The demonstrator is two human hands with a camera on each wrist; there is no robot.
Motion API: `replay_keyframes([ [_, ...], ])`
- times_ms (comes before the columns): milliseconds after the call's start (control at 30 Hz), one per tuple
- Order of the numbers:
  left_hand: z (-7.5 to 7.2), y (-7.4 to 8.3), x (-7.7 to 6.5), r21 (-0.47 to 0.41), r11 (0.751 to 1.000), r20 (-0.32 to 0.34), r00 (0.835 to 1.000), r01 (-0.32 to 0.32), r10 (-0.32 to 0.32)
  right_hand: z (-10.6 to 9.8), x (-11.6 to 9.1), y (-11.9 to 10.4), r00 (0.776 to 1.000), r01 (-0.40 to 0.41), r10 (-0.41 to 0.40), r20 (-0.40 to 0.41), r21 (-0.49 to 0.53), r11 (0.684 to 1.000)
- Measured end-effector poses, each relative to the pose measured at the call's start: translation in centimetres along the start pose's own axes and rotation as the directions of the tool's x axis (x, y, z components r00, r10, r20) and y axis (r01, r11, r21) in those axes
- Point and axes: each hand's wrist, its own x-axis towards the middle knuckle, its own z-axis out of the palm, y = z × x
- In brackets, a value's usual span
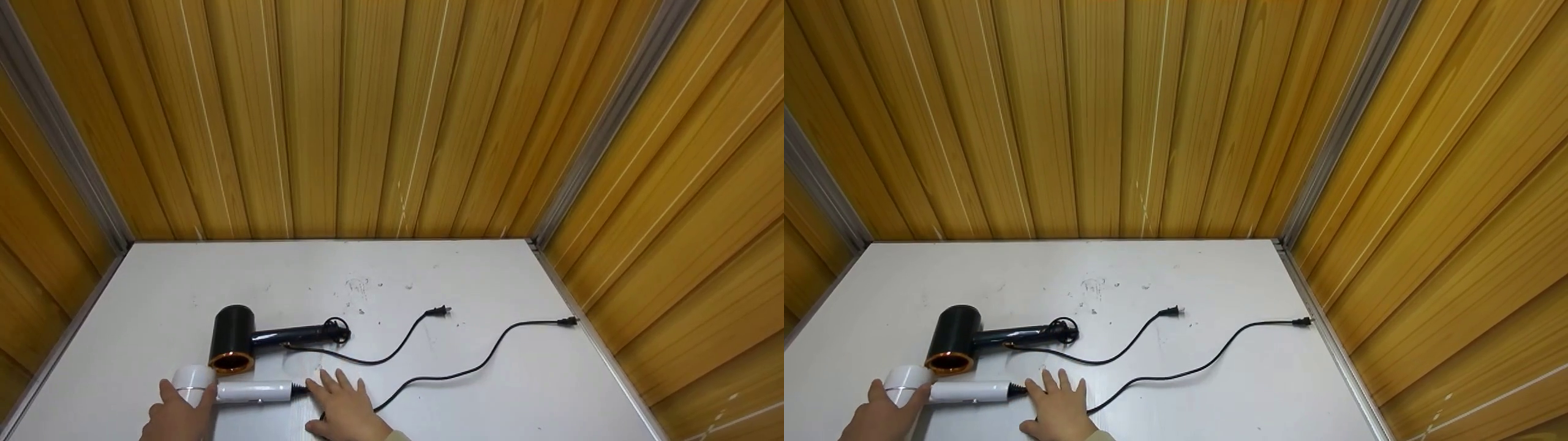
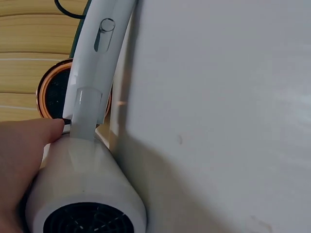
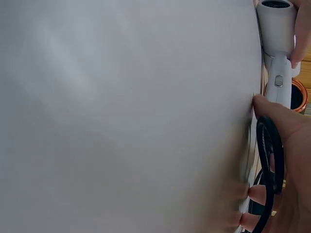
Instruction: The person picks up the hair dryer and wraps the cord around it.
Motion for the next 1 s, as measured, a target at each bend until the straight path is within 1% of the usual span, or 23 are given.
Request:
replay_keyframes([
  [33,-0.2,-0.2,0.1,-0.016,1.000,0.017,1.000,-0.005,0.005,0.0,0.0,0.0,1.000,0.001,-0.001,-0.007,-0.005,1.000],
  [133,-0.6,-0.9,0.2,-0.063,0.997,0.043,0.998,-0.034,0.037,0.0,-0.1,0.1,0.999,0.003,-0.004,-0.038,-0.027,1.000],
  [267,-0.8,-1.6,0.1,-0.093,0.994,0.085,0.995,-0.050,0.058,0.1,-0.3,0.4,0.998,0.013,-0.017,-0.065,-0.058,0.998],
  [367,-0.6,-1.9,0.0,-0.102,0.995,0.136,0.990,-0.023,0.037,0.2,-0.4,0.6,0.997,0.026,-0.032,-0.074,-0.071,0.997],
  [433,-0.3,-2.0,0.1,-0.105,0.994,0.165,0.986,0.010,0.008,0.3,-0.5,0.8,0.996,0.031,-0.037,-0.084,-0.067,0.997],
  [567,0.3,-2.2,0.1,-0.131,0.990,0.200,0.980,0.051,-0.024,0.5,-0.9,1.2,0.995,0.037,-0.041,-0.092,-0.038,0.999],
  [600,0.5,-2.1,0.1,-0.128,0.989,0.196,0.980,0.068,-0.042,0.5,-1.0,1.3,0.995,0.035,-0.038,-0.090,-0.027,0.999],
  [767,1.0,-1.5,-0.3,-0.138,0.984,0.199,0.977,0.109,-0.080,0.3,-1.5,1.8,0.995,0.011,-0.009,-0.101,0.019,1.000],
  [933,1.0,-0.3,-1.4,-0.209,0.972,0.175,0.982,0.109,-0.073,-0.2,-2.0,2.5,0.991,-0.034,0.044,-0.128,0.084,0.996],
  [1000,0.9,0.2,-1.9,-0.235,0.967,0.158,0.986,0.096,-0.060,-0.4,-2.2,2.6,0.985,-0.043,0.061,-0.160,0.108,0.993],
])
